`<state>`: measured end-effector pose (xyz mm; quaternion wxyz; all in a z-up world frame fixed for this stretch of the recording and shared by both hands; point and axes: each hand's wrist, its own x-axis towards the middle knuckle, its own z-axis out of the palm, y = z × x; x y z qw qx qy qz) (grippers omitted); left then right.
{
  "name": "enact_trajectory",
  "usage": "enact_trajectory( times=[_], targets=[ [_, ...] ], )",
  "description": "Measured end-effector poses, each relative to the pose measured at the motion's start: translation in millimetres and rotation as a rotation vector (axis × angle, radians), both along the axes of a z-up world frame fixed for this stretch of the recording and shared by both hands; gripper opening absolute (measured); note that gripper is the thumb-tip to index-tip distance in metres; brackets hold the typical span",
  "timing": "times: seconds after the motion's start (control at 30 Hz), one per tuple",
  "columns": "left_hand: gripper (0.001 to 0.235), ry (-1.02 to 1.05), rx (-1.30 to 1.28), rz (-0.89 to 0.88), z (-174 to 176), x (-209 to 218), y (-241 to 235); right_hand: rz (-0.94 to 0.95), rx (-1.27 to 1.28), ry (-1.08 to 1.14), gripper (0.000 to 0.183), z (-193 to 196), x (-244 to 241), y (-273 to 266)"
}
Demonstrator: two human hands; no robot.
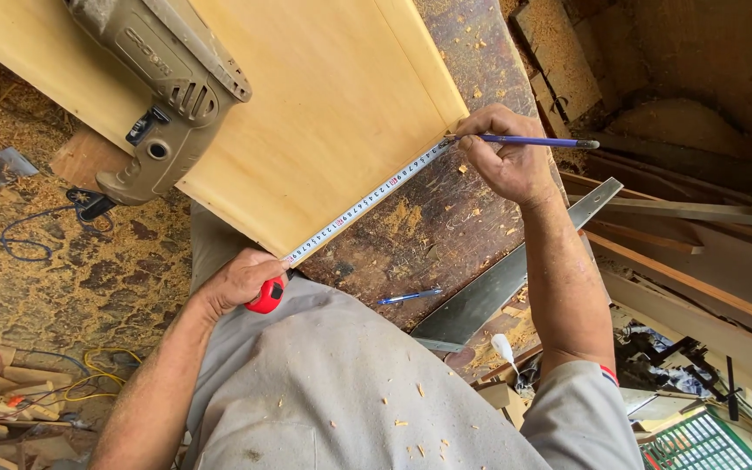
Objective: The person picks up a power drill from the workbench, then uses a tape measure and pencil to mark measurement lines along the edges of a wooden board, repositioning the tape to mark several spots. The person then drills holes into the board along the marked line with the electric drill.
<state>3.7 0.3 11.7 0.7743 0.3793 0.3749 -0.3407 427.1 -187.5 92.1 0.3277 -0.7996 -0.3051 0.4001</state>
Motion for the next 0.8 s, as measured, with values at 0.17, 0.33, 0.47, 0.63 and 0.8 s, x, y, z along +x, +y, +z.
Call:
enact_trajectory(
  times=[0.17, 0.33, 0.47, 0.63, 0.8],
  targets=[
    [0.04, -0.004, -0.003, 0.003, -0.1, -1.3, -0.5, 0.115, 0.059, -0.059, 0.007, -5.9, 2.6, -1.5],
    [0.041, -0.002, 0.001, -0.018, 0.3, 0.7, 0.9, 0.165, 0.066, -0.085, 0.01, -7.9, 5.9, -1.7],
    [0.037, 0.014, -0.017, 0.007, -1.9, -2.6, -0.3, 0.116, -0.029, -0.023, 0.01, -6.6, 7.0, 0.2],
    [0.036, 0.047, -0.033, 0.037, -0.2, -1.2, 0.4, 0.153, 0.03, -0.056, 0.014, -3.6, 6.1, 2.6],
    [0.038, 0.048, -0.033, 0.029, -2.4, -2.9, -0.1, 0.185, -0.022, -0.078, 0.012, -7.9, 7.0, 2.1]
  ],
)
